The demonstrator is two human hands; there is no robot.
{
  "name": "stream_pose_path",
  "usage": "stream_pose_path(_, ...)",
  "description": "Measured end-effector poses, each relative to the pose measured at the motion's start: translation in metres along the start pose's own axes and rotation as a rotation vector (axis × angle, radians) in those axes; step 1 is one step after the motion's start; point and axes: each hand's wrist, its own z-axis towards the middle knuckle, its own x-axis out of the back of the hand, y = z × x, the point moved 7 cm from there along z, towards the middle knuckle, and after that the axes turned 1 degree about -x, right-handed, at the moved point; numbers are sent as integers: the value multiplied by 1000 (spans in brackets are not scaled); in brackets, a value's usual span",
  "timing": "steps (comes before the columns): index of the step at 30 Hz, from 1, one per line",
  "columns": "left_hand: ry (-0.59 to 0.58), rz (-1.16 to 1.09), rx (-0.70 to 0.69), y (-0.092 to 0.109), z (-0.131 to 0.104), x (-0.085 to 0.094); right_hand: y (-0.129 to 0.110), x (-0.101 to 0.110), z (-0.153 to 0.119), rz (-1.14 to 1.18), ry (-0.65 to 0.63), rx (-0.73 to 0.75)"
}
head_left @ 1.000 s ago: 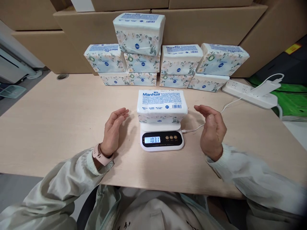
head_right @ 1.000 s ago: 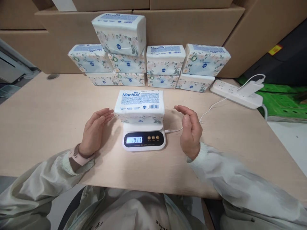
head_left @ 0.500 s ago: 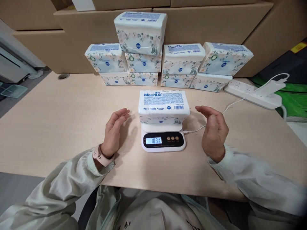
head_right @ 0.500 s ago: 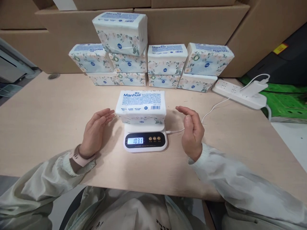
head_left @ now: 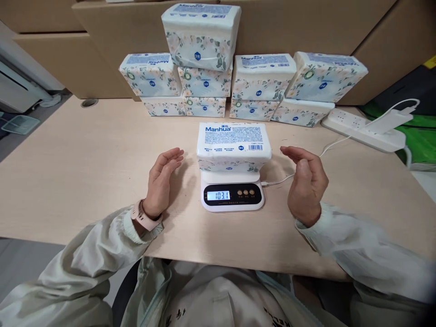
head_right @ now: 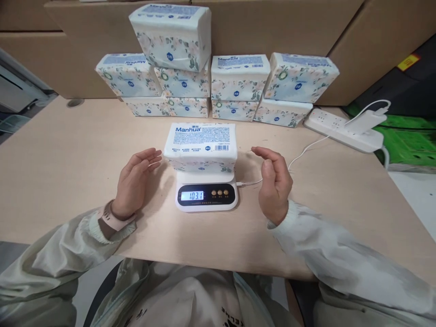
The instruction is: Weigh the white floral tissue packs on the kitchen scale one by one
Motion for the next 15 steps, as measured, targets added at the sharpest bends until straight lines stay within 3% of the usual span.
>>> stream_pose_path(6, -33, 37, -117, 10, -2, -2, -8, -1, 0, 12, -4, 30)
stream_pose_path(15, -68, 69, -141, 11, -3, -2, -6, -2, -1, -14, -76, -2)
